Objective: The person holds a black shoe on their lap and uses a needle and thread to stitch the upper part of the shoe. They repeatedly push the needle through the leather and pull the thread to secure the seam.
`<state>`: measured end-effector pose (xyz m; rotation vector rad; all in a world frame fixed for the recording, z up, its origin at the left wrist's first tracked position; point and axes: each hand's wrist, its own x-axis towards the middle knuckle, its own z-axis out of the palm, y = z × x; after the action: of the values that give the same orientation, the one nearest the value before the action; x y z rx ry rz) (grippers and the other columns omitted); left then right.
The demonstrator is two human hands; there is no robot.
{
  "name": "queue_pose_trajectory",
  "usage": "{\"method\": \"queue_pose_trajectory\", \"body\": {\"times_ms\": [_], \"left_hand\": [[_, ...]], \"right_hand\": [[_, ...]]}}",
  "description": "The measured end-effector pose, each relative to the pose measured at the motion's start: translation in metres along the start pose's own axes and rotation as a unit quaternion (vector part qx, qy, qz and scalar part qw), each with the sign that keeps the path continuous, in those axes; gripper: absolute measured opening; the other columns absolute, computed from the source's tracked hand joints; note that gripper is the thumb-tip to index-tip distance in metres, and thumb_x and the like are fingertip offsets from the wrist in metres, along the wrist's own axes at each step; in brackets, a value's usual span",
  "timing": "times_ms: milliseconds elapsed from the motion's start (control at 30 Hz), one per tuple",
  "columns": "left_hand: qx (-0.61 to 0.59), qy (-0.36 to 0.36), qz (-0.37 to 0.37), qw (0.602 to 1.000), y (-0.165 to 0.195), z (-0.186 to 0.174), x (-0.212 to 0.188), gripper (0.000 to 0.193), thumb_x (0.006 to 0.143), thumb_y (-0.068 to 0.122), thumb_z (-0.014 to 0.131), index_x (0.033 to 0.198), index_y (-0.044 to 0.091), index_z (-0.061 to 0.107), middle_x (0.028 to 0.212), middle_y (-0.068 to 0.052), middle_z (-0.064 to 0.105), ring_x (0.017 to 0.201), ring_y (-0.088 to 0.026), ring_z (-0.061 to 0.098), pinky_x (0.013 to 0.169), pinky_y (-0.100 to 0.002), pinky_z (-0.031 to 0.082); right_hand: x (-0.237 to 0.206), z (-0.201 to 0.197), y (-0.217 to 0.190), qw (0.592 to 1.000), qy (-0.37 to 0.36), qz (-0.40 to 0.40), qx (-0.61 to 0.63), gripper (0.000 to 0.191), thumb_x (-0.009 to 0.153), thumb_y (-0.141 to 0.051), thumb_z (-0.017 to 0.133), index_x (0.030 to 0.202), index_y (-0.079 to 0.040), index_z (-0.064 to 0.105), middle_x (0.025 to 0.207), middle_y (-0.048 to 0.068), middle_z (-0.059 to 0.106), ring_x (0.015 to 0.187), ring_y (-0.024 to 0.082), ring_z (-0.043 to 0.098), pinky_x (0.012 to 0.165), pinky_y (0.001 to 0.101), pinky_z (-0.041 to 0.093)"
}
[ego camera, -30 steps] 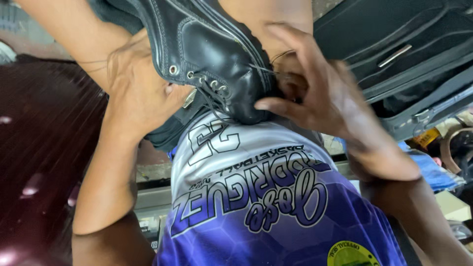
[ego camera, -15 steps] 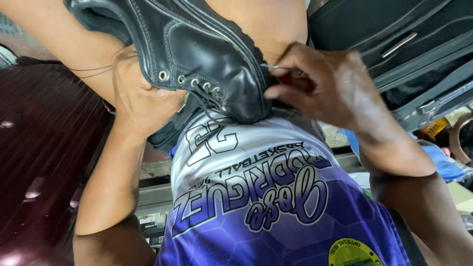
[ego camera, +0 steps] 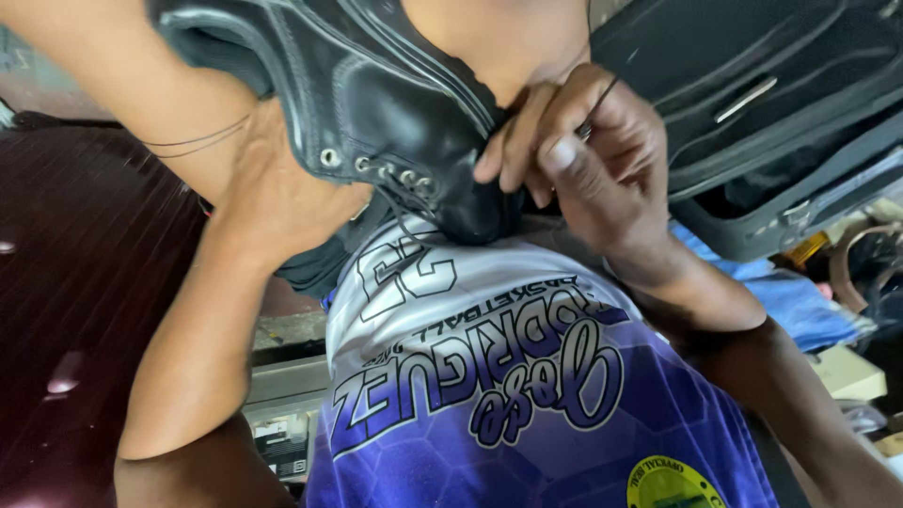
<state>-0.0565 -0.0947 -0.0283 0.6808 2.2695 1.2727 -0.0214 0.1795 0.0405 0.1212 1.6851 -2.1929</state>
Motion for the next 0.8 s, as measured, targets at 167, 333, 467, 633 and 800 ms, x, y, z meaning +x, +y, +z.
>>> {"method": "queue_pose_trajectory", "body": {"times_ms": [167, 333, 467, 633, 800], "left_hand": [[-0.030, 0.022, -0.083, 0.996, 0.001, 0.004, -0.001, 0.034, 0.084, 0.023, 0.075, 0.107, 0.001, 0.064, 0.100, -0.023, 0.067, 0.097, -0.048, 0.062, 0.085, -0.055, 0.048], [-0.074, 0.032, -0.066, 0.995, 0.004, -0.007, 0.006, 0.036, 0.086, 0.021, 0.075, 0.112, -0.001, 0.062, 0.102, -0.025, 0.066, 0.097, -0.048, 0.060, 0.085, -0.055, 0.047], [-0.052, 0.010, -0.099, 0.994, 0.010, -0.020, 0.018, 0.025, 0.081, 0.014, 0.073, 0.101, 0.002, 0.065, 0.100, -0.022, 0.067, 0.097, -0.045, 0.063, 0.082, -0.053, 0.050], [-0.062, 0.013, -0.090, 0.994, 0.003, -0.025, 0.013, 0.025, 0.078, 0.011, 0.075, 0.098, 0.000, 0.066, 0.099, -0.023, 0.067, 0.097, -0.045, 0.062, 0.083, -0.053, 0.049], [-0.060, 0.031, -0.109, 0.992, 0.001, -0.014, -0.006, 0.036, 0.079, 0.016, 0.077, 0.109, 0.002, 0.065, 0.106, -0.023, 0.068, 0.101, -0.044, 0.063, 0.090, -0.050, 0.050]], "right_hand": [[0.014, 0.012, -0.008, 0.985, -0.030, 0.047, -0.165, 0.036, 0.117, -0.025, 0.061, 0.090, -0.005, 0.048, 0.075, 0.004, 0.051, 0.065, 0.008, 0.044, 0.060, 0.0220, 0.036], [0.043, 0.021, -0.010, 0.925, -0.031, 0.013, -0.379, 0.040, 0.116, -0.023, 0.060, 0.085, -0.005, 0.042, 0.063, 0.001, 0.039, 0.053, 0.006, 0.037, 0.050, 0.0254, 0.030], [0.066, 0.030, -0.014, 0.920, -0.022, 0.006, -0.392, 0.030, 0.116, -0.024, 0.058, 0.097, -0.001, 0.051, 0.067, 0.002, 0.041, 0.059, 0.007, 0.039, 0.056, 0.0275, 0.036], [0.084, 0.039, -0.012, 0.920, 0.000, -0.013, -0.391, 0.042, 0.120, -0.024, 0.058, 0.088, 0.000, 0.045, 0.066, 0.003, 0.041, 0.059, 0.009, 0.037, 0.056, 0.0256, 0.036], [0.061, 0.020, -0.007, 0.946, -0.027, 0.011, -0.322, 0.035, 0.120, -0.029, 0.054, 0.099, -0.001, 0.057, 0.070, 0.001, 0.052, 0.060, 0.006, 0.046, 0.055, 0.0246, 0.039]]}}
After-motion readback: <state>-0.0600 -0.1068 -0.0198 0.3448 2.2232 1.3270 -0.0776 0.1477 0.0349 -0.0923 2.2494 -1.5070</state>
